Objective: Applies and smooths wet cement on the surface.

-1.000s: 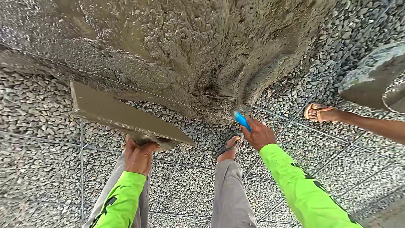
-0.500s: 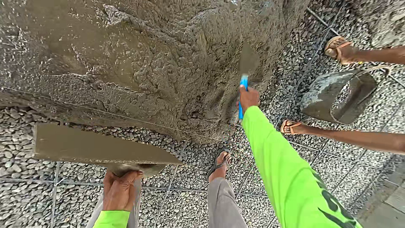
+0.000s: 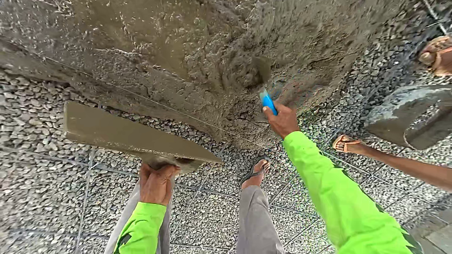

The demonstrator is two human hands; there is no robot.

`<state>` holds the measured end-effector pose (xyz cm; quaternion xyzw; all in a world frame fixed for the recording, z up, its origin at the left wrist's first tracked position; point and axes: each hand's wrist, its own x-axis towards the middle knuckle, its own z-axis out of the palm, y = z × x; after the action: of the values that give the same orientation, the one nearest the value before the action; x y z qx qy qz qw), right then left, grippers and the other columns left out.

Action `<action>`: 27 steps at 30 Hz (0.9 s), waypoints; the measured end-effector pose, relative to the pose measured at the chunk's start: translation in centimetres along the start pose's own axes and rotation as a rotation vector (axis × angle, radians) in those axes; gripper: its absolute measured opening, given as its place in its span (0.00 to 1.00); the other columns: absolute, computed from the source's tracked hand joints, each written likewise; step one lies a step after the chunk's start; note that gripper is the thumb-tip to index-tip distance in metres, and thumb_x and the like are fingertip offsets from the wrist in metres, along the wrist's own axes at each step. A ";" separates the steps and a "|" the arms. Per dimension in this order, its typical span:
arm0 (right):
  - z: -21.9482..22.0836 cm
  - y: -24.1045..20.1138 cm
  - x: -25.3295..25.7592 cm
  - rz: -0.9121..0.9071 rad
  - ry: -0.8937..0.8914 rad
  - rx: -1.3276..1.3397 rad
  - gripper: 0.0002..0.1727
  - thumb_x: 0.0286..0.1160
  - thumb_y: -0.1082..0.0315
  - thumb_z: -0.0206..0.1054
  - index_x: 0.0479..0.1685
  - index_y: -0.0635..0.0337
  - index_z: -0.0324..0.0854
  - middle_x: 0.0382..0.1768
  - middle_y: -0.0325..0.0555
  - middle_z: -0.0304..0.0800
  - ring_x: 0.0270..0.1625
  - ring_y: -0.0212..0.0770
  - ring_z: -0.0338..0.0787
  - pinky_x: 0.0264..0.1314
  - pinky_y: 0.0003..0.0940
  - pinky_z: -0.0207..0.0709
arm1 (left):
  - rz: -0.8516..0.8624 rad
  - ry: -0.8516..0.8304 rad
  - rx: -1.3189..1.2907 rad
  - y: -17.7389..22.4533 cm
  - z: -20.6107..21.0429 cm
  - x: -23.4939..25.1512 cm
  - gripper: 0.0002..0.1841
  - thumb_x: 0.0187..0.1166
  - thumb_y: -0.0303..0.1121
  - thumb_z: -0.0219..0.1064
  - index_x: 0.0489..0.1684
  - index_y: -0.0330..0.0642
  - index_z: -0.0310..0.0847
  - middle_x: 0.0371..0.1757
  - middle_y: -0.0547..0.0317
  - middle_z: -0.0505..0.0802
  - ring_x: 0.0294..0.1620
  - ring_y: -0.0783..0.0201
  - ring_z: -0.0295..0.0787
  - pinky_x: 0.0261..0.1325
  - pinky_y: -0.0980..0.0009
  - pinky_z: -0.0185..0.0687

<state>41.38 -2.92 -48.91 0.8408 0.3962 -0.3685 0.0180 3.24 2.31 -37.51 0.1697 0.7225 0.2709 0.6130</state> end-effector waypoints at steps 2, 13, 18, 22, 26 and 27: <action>-0.2 -0.3 -1.3 -0.041 -0.031 -0.041 0.26 0.87 0.45 0.60 0.65 0.59 0.85 0.41 0.63 0.93 0.44 0.65 0.94 0.49 0.72 0.81 | -0.010 0.014 0.004 -0.1 -0.3 0.1 0.32 0.42 0.09 0.65 0.54 0.37 0.69 0.40 0.56 0.90 0.33 0.66 0.91 0.33 0.68 0.92; 1.2 -0.6 -6.8 -0.136 -0.176 -0.190 0.24 0.87 0.47 0.61 0.65 0.56 0.83 0.38 0.59 0.92 0.39 0.64 0.93 0.39 0.70 0.83 | -0.020 0.018 0.017 -0.5 -0.2 -0.1 0.36 0.42 0.07 0.64 0.60 0.38 0.69 0.46 0.53 0.90 0.38 0.64 0.92 0.37 0.67 0.93; 1.4 0.0 -8.5 -0.135 -0.250 -0.247 0.26 0.87 0.48 0.61 0.72 0.57 0.80 0.44 0.62 0.92 0.43 0.67 0.93 0.41 0.70 0.83 | -0.024 0.016 0.022 -0.7 0.2 -0.1 0.36 0.40 0.08 0.64 0.59 0.38 0.69 0.46 0.53 0.90 0.39 0.64 0.93 0.36 0.66 0.93; 1.2 0.6 -9.1 -0.113 -0.315 -0.324 0.28 0.88 0.48 0.59 0.78 0.56 0.77 0.50 0.65 0.92 0.45 0.68 0.94 0.43 0.69 0.84 | -0.030 0.011 0.023 -0.7 0.6 -0.2 0.35 0.42 0.07 0.63 0.58 0.37 0.68 0.44 0.52 0.91 0.36 0.64 0.93 0.33 0.68 0.92; 0.7 2.1 -9.6 -0.182 -0.115 -0.171 0.28 0.86 0.49 0.60 0.75 0.58 0.80 0.53 0.62 0.93 0.47 0.65 0.95 0.46 0.68 0.86 | -0.021 0.000 0.002 -0.6 0.7 -0.2 0.37 0.41 0.07 0.62 0.61 0.35 0.66 0.43 0.51 0.92 0.38 0.63 0.94 0.33 0.68 0.92; 0.2 2.1 -9.2 -0.140 -0.058 -0.107 0.27 0.86 0.49 0.61 0.73 0.60 0.81 0.52 0.62 0.94 0.48 0.65 0.95 0.48 0.69 0.85 | -0.022 0.004 -0.001 -0.6 0.8 -0.1 0.37 0.42 0.07 0.62 0.62 0.36 0.66 0.43 0.53 0.92 0.37 0.64 0.94 0.33 0.69 0.92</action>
<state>38.93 -10.44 -43.80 0.7979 0.4723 -0.3713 0.0487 4.08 1.92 -37.80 0.1606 0.7254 0.2650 0.6146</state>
